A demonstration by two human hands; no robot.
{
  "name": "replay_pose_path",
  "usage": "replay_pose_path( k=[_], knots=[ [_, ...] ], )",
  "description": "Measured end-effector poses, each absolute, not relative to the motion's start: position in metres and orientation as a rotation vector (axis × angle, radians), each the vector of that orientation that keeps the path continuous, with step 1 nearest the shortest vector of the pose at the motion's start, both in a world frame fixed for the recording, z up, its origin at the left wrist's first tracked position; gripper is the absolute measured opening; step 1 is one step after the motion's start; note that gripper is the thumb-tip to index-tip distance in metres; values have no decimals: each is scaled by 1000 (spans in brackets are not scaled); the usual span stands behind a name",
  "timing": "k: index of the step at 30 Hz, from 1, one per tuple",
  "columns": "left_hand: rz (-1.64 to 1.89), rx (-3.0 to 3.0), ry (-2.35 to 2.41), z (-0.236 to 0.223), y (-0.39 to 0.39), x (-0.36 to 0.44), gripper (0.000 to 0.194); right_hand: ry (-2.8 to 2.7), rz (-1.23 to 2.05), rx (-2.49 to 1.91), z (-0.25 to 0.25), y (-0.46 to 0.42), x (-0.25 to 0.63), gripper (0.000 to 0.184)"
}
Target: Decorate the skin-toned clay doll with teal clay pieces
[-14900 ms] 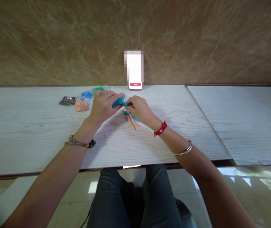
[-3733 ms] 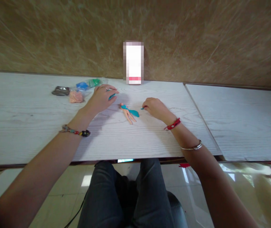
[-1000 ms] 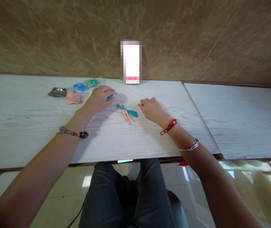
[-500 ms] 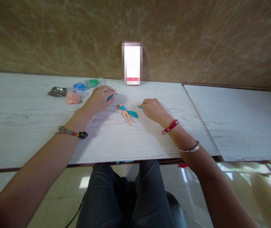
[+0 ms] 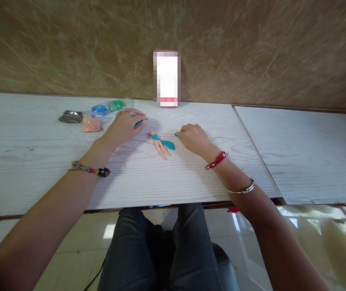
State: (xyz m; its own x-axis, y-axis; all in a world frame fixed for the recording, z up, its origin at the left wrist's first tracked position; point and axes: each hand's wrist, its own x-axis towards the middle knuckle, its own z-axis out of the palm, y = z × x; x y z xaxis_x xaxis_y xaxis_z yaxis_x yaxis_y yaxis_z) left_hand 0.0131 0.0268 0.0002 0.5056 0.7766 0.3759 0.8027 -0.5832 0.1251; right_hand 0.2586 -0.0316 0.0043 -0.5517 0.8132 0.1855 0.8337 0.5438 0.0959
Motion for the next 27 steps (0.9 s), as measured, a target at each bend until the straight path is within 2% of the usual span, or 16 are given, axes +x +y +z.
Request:
replay_pose_path(
  k=[16,19,24,27],
  knots=[
    [-639,-2670,-1362,-1,27,13,27,-2865,-638,-1362,12,-45,242,30],
    [-629,-2671,-1359,-2,28,12,27,-2851,-539,-1405,12,-43,245,30],
    [-602,-2668,-1382,0,28,13,28,-2659,-190,-1482,2,-30,256,33],
    [-593,-2663,-1388,1,27,14,28,-2619,-127,-1483,2,-24,256,31]
  ],
)
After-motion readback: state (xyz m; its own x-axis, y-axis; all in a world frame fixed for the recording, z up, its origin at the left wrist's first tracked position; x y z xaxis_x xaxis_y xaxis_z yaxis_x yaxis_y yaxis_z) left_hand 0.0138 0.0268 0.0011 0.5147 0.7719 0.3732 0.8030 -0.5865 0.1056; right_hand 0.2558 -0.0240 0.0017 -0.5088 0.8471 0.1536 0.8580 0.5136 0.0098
